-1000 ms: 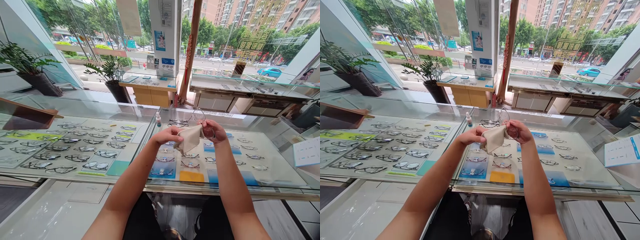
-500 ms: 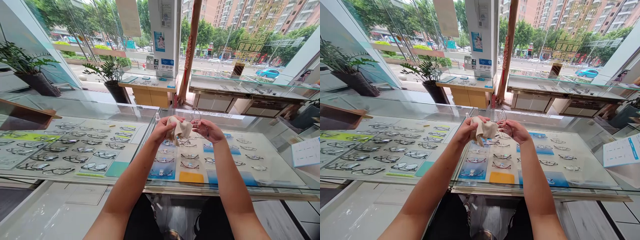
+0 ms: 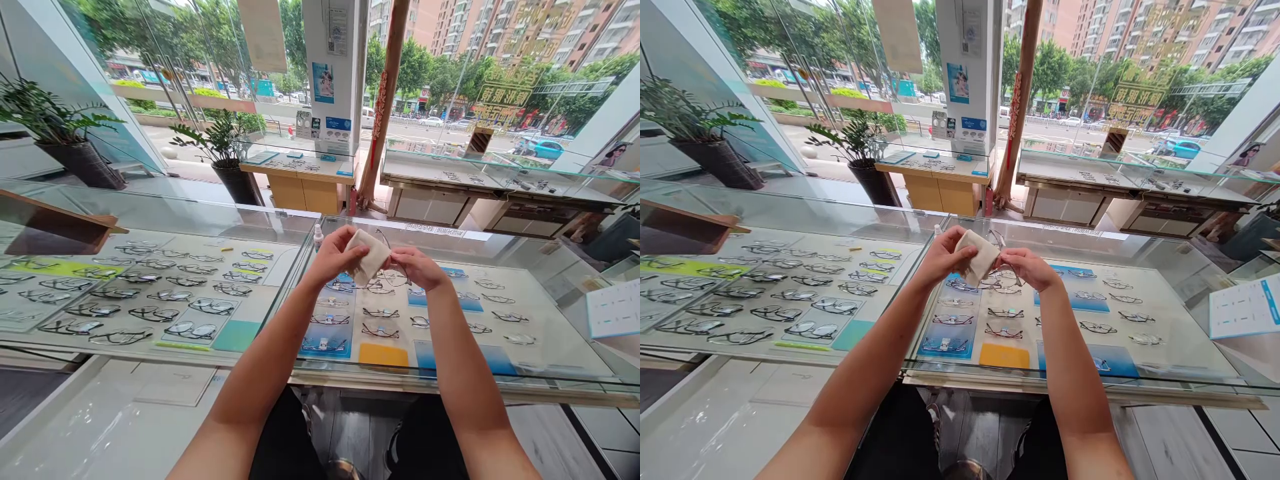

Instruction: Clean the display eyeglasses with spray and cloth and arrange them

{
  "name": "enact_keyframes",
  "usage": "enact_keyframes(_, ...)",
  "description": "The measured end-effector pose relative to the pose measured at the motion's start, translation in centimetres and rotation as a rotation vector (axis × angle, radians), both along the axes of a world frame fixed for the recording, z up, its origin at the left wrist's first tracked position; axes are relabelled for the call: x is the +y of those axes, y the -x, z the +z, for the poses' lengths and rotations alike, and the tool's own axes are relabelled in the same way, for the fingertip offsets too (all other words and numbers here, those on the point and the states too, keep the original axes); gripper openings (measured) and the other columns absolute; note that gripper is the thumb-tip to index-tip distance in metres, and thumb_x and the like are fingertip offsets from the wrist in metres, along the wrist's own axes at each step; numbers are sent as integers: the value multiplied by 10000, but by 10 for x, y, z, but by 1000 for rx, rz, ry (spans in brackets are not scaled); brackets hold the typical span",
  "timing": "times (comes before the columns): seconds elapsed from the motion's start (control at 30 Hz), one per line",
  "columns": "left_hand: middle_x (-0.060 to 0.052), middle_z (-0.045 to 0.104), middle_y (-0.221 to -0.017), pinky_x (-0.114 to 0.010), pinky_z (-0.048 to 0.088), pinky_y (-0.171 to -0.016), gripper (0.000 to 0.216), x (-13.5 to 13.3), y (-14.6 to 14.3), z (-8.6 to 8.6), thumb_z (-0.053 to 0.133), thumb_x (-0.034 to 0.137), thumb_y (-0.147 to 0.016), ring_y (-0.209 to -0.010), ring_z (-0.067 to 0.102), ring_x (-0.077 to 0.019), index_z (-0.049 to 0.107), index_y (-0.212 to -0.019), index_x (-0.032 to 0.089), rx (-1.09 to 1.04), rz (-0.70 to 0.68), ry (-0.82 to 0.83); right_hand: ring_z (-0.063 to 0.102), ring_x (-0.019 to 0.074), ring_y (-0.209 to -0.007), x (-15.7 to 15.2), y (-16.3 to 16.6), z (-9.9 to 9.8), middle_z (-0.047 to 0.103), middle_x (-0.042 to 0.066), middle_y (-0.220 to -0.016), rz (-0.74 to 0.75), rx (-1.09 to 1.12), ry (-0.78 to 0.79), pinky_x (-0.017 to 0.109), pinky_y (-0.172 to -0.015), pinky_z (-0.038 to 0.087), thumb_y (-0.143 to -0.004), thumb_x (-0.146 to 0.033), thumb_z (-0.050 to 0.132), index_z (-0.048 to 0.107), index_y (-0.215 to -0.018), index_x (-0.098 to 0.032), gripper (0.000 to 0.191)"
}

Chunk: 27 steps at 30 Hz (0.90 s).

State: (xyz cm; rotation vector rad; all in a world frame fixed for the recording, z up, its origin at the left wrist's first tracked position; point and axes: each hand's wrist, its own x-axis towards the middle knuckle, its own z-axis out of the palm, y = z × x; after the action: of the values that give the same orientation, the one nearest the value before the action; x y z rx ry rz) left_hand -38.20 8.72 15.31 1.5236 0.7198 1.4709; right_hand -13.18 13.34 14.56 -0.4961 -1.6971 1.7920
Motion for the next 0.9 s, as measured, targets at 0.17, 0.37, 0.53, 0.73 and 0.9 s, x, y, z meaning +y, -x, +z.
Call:
enact_keyframes(0.17,24,615,-829,-265,436,-683,463,6,2,-5,918,437,-822,-758,557,-137,524,-934,222,151,186,-68,710,241,-999,-4,1,3,788,100,-986,39,-70,-49,421,-1033,533,-914,-507,820,849,-938,-187,322)
enact_keyframes(0.37,20,555,-813,-310,384,-717,480,1,-3,-7,914,443,-816,-759,499,-157,488,-812,223,452,706,-319,667,235,-1016,-6,11,0,761,72,-985,14,-76,-89,406,-1041,474,-952,-495,769,825,-923,-202,300)
enact_keyframes(0.53,37,597,-704,-298,376,-632,305,-8,-15,-11,666,433,-1027,-628,533,-137,540,-844,225,516,571,-181,609,222,-1007,-7,22,-6,728,52,-997,-78,-85,-129,390,-1027,436,-960,-490,745,805,-922,-211,288)
enact_keyframes(0.73,-42,738,-946,-294,503,-729,394,0,-21,-21,794,560,-925,-831,707,-184,626,-968,206,271,463,-9,594,226,-1044,-9,26,-5,705,49,-1022,-103,-89,-201,382,-1036,410,-986,-512,705,781,-930,-219,308)
enact_keyframes(0.9,-104,786,-1073,-316,546,-847,586,9,-21,-28,867,607,-846,-966,747,-215,661,-1174,167,2,215,146,584,232,-1050,-11,27,-3,695,56,-1033,-102,-96,-246,378,-1012,417,-988,-543,699,777,-933,-222,335)
